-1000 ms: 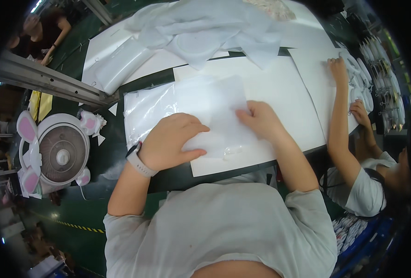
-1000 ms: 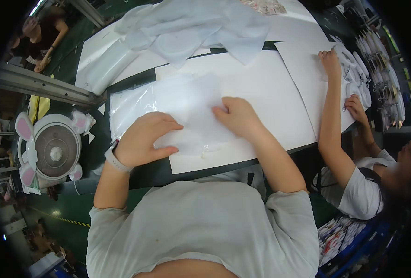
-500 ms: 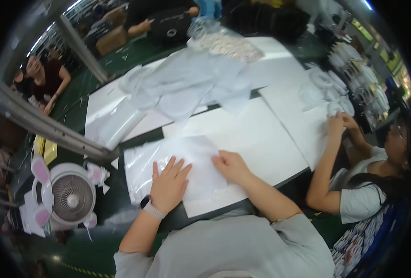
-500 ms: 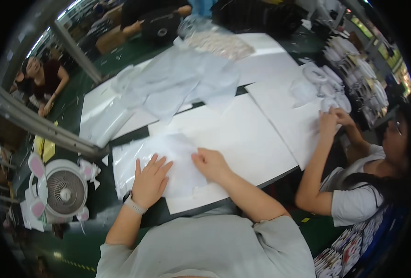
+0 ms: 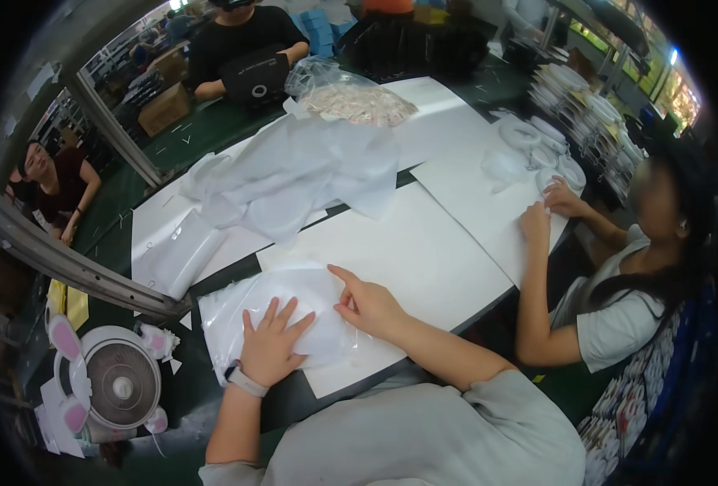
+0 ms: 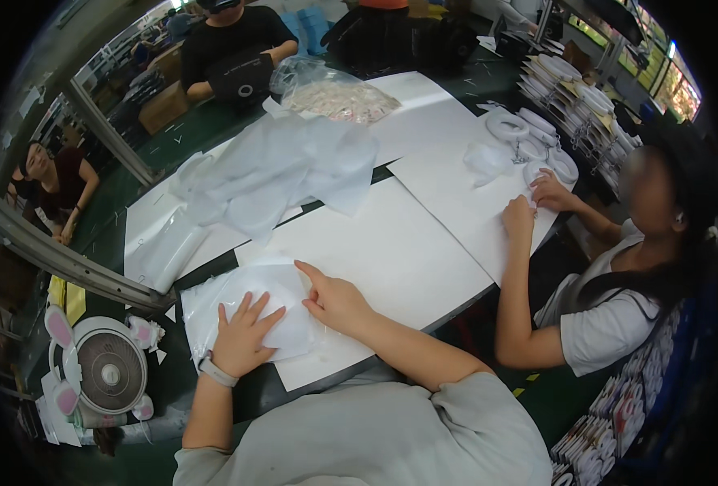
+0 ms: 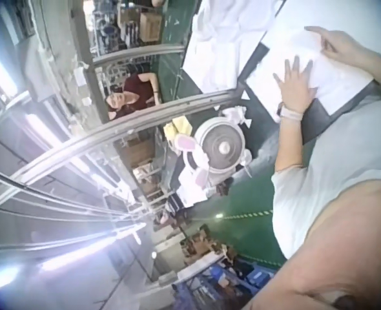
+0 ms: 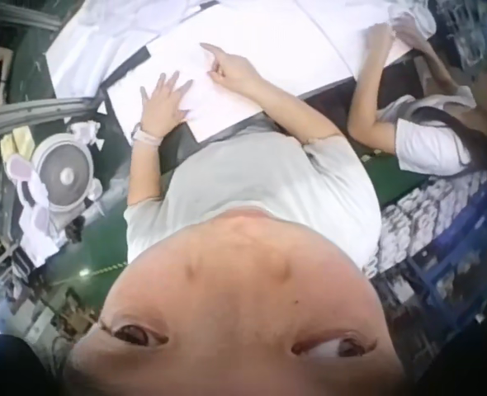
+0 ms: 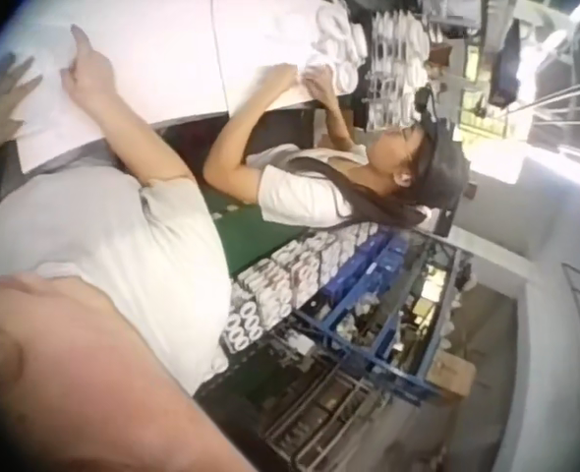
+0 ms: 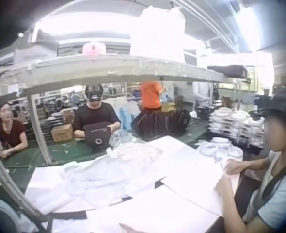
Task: The person packs circular devices by wrapping each device and its attached metal clasp into protective foam sheets by hand.
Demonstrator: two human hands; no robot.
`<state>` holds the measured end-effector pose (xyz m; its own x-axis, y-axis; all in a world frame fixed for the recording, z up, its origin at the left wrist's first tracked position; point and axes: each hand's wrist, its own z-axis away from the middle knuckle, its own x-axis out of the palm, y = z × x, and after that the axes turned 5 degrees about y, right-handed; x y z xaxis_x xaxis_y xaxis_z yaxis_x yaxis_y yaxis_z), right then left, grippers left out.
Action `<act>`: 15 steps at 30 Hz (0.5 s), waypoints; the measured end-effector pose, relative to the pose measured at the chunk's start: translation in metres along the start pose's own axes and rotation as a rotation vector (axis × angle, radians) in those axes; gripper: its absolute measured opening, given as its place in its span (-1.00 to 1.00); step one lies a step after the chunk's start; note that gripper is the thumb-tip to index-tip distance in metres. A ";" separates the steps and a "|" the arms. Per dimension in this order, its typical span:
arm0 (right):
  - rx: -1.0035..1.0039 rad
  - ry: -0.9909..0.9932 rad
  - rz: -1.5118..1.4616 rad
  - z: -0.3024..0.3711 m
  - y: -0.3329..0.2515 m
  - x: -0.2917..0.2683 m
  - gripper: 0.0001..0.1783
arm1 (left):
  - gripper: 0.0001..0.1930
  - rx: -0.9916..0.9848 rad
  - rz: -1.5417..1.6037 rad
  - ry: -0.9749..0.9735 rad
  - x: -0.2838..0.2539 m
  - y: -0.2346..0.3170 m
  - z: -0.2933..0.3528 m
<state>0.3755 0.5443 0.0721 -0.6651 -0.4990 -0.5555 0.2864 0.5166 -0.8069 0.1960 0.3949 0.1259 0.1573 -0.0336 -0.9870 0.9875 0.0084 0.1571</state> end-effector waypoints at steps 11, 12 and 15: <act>-0.031 0.008 0.011 -0.005 -0.001 -0.005 -0.26 | -0.64 0.067 0.390 0.466 0.038 0.007 -0.054; 0.010 0.018 0.010 -0.003 -0.002 -0.004 -0.26 | -0.64 0.083 0.410 0.431 0.044 0.007 -0.051; -0.094 0.161 0.021 -0.002 -0.001 -0.007 -0.31 | -0.29 0.003 0.199 0.225 0.047 0.012 -0.051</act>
<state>0.3783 0.5480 0.0772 -0.7633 -0.3736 -0.5271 0.2408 0.5926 -0.7687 0.2152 0.4442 0.0796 0.3434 0.1909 -0.9196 0.9375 -0.0098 0.3480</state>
